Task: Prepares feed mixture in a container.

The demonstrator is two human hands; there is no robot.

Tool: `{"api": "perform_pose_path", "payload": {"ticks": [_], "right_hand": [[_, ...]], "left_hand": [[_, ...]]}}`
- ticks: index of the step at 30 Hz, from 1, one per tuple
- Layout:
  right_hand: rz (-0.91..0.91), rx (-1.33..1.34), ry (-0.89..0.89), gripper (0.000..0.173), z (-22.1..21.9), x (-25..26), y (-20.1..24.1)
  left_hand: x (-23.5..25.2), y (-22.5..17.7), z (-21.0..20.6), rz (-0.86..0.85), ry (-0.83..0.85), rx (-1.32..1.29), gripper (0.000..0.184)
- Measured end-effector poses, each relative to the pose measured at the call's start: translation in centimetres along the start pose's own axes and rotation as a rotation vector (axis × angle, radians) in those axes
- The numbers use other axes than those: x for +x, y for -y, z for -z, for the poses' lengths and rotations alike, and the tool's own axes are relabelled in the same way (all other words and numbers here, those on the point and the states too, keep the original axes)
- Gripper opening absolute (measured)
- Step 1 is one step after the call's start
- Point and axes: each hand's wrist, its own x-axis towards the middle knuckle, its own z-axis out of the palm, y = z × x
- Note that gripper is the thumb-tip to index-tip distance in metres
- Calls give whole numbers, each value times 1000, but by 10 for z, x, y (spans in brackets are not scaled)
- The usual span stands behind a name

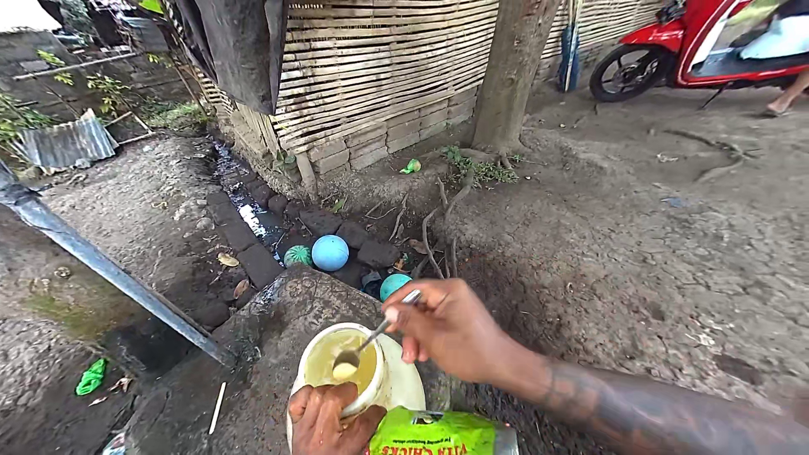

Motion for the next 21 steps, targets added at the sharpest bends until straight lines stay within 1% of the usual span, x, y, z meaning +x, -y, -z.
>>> {"api": "perform_pose_path", "payload": {"ticks": [3, 5, 7, 9, 11, 13, 15, 16, 18, 20, 21], "right_hand": [[94, -281, 304, 21, -5, 7, -1], [158, -493, 405, 22, -8, 11, 2], [251, -628, 384, 21, -14, 13, -2], [332, -619, 315, 21, -20, 15, -10], [287, -491, 349, 21, -22, 17, -9], [215, -393, 453, 20, -19, 19, -1], [220, -470, 502, 20, -12, 22, 4], [226, -549, 489, 20, -10, 23, 4], [252, -667, 396, 21, -10, 25, 1], [258, -662, 302, 23, -14, 27, -4], [246, -611, 292, 23, -17, 27, -5]], "left_hand": [[-1, 0, -1, 6, -11, -31, 21], [-3, 1, -1, 1, -15, -26, 21], [-4, 2, -2, -5, -19, -22, 22], [-5, 2, -2, -10, -30, -13, 22], [-5, 2, -2, -17, -42, -12, 21], [-8, 2, -1, -21, -47, -21, 20], [-10, 0, 2, -19, -47, -34, 20], [-11, -1, 3, -20, -48, -36, 19], [-11, 0, 4, -28, -48, -33, 16], [-11, 1, 5, -33, -37, -30, 15], [-11, 1, 5, -32, -35, -30, 15]]}}
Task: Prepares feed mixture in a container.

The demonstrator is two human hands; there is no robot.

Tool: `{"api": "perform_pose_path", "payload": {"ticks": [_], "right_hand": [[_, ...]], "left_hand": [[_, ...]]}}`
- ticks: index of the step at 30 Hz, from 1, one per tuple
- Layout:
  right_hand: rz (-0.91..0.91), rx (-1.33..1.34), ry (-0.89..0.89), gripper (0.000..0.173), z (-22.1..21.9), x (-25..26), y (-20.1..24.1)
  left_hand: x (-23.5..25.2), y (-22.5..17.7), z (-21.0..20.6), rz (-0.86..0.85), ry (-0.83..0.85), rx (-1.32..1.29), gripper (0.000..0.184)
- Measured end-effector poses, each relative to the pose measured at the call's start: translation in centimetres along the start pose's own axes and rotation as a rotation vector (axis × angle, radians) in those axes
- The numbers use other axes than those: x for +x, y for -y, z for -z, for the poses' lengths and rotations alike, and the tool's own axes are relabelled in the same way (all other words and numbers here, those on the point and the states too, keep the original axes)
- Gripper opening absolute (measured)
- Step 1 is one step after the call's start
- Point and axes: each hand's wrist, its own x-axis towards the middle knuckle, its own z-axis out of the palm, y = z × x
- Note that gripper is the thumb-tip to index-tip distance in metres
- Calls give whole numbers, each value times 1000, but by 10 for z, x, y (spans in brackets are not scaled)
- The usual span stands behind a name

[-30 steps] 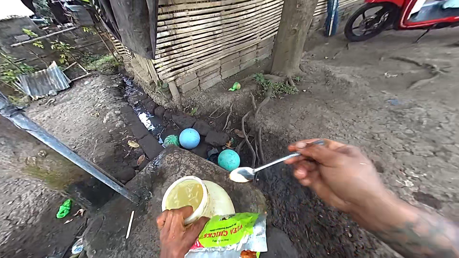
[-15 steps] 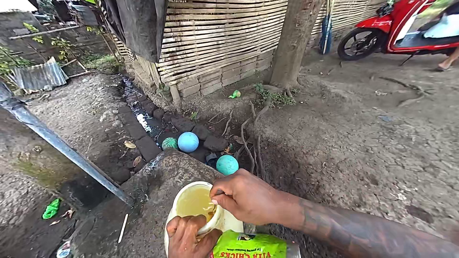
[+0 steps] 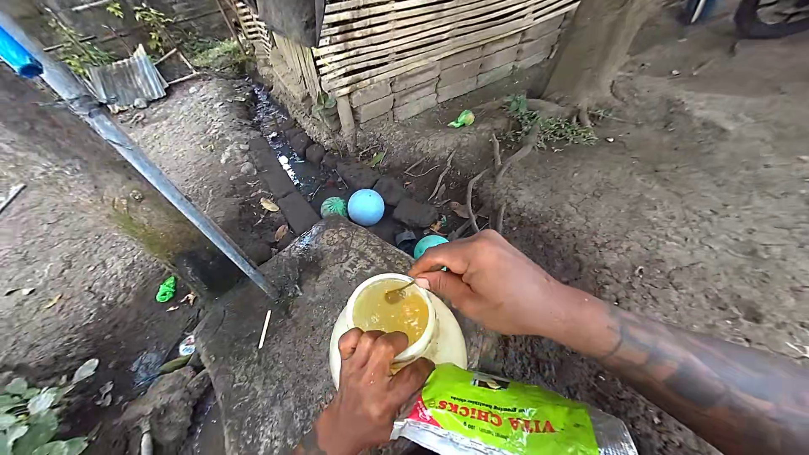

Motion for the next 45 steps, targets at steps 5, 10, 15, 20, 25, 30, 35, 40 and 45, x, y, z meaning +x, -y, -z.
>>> {"api": "perform_pose_path", "payload": {"ticks": [5, 10, 15, 20, 25, 30, 35, 40, 45], "right_hand": [[59, 118, 164, 20, 5, 1, 4], [65, -1, -11, 23, -3, 5, 3], [64, 31, 163, 20, 1, 3, 6], [19, 8, 3, 23, -4, 6, 3], [25, 44, 209, 20, 3, 6, 8], [-10, -93, 87, 23, 1, 7, 11], [41, -31, 299, 20, 10, 7, 12], [-7, -106, 120, 23, 12, 9, 14], [21, -47, 401, 21, 22, 10, 23]], "left_hand": [[2, -1, 1, 18, -4, -21, 14], [1, 1, 1, 8, 2, -10, 17], [-1, 2, -1, 18, -8, -7, 18], [-2, 0, -1, 13, -6, 6, 19], [-1, -4, -1, 10, 5, -2, 20], [1, -8, -2, -2, 10, -24, 17], [3, -8, -4, -10, 9, -30, 17], [5, -5, -7, -25, 11, -20, 17], [4, -3, -9, -21, -20, -16, 19]]}}
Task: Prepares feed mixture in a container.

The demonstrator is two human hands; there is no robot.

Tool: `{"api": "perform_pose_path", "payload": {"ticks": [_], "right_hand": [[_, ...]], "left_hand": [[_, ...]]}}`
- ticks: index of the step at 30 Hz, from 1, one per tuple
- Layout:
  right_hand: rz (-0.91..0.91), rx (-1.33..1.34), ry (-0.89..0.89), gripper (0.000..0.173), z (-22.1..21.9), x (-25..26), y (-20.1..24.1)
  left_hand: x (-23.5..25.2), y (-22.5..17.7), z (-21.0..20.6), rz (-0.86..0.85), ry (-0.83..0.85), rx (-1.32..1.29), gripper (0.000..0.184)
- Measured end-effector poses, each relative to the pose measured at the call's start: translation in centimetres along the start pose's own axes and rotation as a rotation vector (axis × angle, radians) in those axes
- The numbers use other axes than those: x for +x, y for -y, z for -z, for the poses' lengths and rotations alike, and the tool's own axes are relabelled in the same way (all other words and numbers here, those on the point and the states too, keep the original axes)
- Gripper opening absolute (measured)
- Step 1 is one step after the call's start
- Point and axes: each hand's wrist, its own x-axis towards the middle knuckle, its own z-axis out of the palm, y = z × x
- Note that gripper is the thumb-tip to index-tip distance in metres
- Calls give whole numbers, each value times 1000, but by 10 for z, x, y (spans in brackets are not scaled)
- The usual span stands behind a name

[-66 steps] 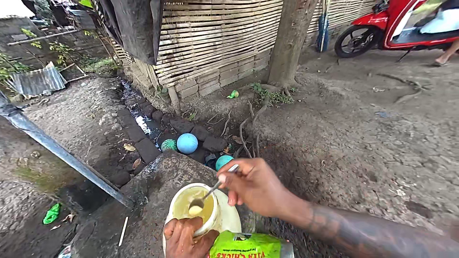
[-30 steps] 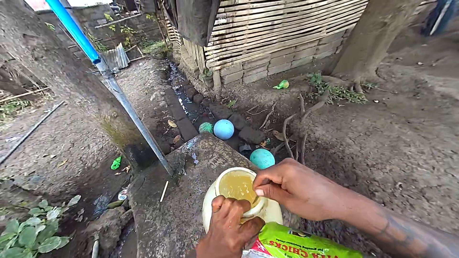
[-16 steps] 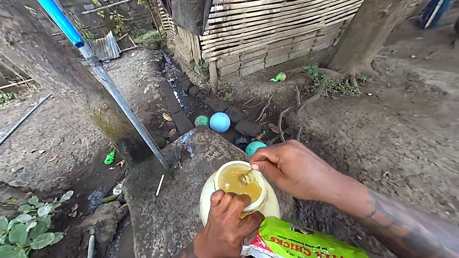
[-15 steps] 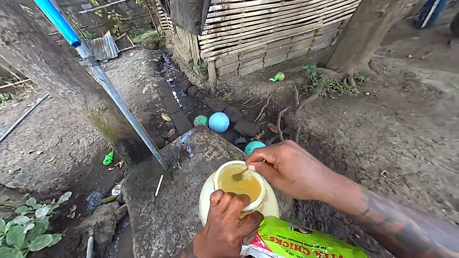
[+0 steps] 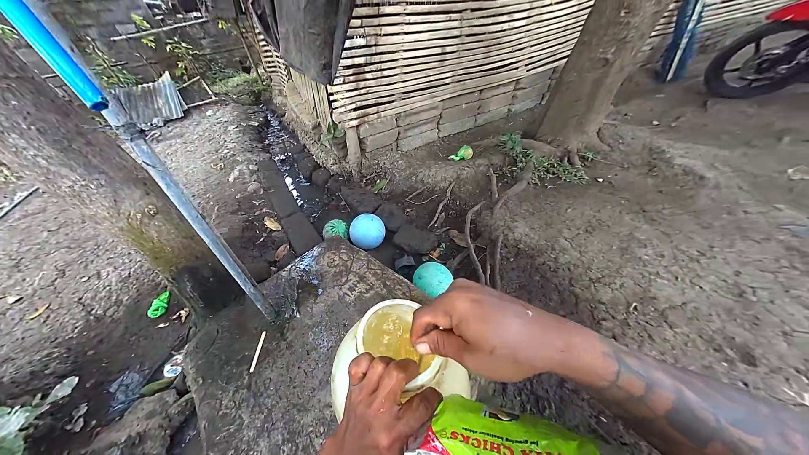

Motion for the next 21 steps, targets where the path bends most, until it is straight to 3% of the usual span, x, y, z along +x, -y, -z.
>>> {"api": "perform_pose_path", "payload": {"ticks": [3, 5, 8, 10, 13, 16, 19, 21], "right_hand": [[-123, -123, -100, 23, 3, -1, 1], [-88, -60, -198, 24, -5, 2, -2], [35, 72, -68, 22, -9, 3, 0], [5, 25, 41, 21, -3, 0, 3], [-128, -125, -16, 22, 3, -3, 3], [-99, -27, -131, 23, -7, -1, -2], [-22, 26, 1, 21, -8, -1, 0], [-96, -92, 62, 21, 1, -2, 6]], "left_hand": [[-1, -1, 1, 0, 4, 15, 20], [0, -1, 1, 8, 9, 17, 19], [0, -1, 0, 12, 3, 16, 19], [-1, -1, 1, 16, 4, 14, 20], [-1, -3, 3, 27, 10, 14, 22], [0, -3, 2, 26, 12, 20, 22], [0, -2, 2, 31, 5, 22, 22], [0, -3, 3, 33, 13, 27, 23]]}}
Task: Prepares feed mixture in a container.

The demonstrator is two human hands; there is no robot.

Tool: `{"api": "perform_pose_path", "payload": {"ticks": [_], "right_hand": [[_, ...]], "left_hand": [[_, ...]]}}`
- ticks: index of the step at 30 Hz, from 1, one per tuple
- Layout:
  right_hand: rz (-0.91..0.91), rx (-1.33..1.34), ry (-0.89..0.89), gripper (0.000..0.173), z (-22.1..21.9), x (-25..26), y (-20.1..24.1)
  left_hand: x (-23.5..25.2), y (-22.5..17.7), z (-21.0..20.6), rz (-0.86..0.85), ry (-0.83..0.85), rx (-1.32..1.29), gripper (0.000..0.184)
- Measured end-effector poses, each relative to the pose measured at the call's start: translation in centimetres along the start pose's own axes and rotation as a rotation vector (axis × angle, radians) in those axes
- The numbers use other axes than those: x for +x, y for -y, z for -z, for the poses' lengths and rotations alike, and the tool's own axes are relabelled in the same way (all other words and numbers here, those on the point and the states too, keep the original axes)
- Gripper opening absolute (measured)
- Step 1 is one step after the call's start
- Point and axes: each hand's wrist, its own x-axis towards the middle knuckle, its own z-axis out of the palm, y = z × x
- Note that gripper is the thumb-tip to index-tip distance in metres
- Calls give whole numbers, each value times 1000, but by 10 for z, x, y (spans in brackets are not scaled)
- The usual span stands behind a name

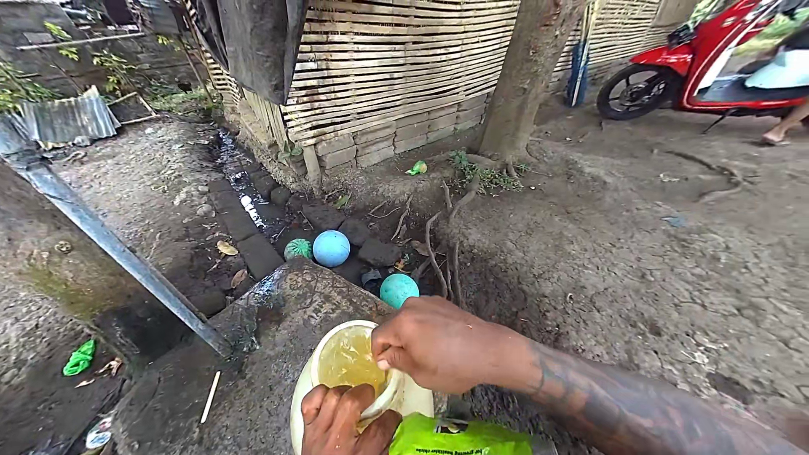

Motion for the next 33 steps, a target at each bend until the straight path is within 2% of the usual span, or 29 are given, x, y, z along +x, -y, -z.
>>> {"api": "perform_pose_path", "payload": {"ticks": [2, 4, 7, 9, 11, 13, 16, 18, 21, 23, 26, 28, 31, 33], "right_hand": [[-68, -67, -64, 23, 2, 1, 0], [-32, 5, -146, 24, -3, 4, -4], [65, 103, -41, 23, -4, 3, -2], [25, 15, 4, 22, 1, 1, 1], [-42, -57, -50, 23, 1, 1, 2], [-29, -5, -111, 24, -4, 4, 0], [57, 63, -9, 22, -5, 3, 2], [18, -26, 37, 22, 0, 0, 5], [-74, -72, -80, 23, 1, -1, 2], [-25, 52, -139, 24, -4, 1, -3], [73, 146, -34, 22, -8, 2, -3], [45, 93, -23, 22, -5, -3, -3], [-21, 76, -276, 24, -8, -9, -12], [14, 85, -382, 24, -15, -9, -16]], "left_hand": [[1, -1, 2, -4, 15, 4, 24], [2, 0, 3, -5, 28, 4, 24], [2, 0, 2, 1, 35, -6, 24], [1, 0, 2, -2, 31, -5, 23], [1, -1, 3, -8, 28, 3, 23], [1, -1, 2, -7, 28, 0, 23], [1, 0, 1, 2, 23, -19, 23], [0, 0, 1, 4, 18, -8, 23], [-1, -1, 3, 10, 28, -3, 24], [-1, 0, 3, 16, 27, -2, 24], [-3, 2, 3, 19, 18, 5, 24], [-4, 2, 4, 19, 15, 12, 24], [-4, 3, 4, 10, 2, 23, 25], [-5, 4, 3, 1, -12, 21, 24]]}}
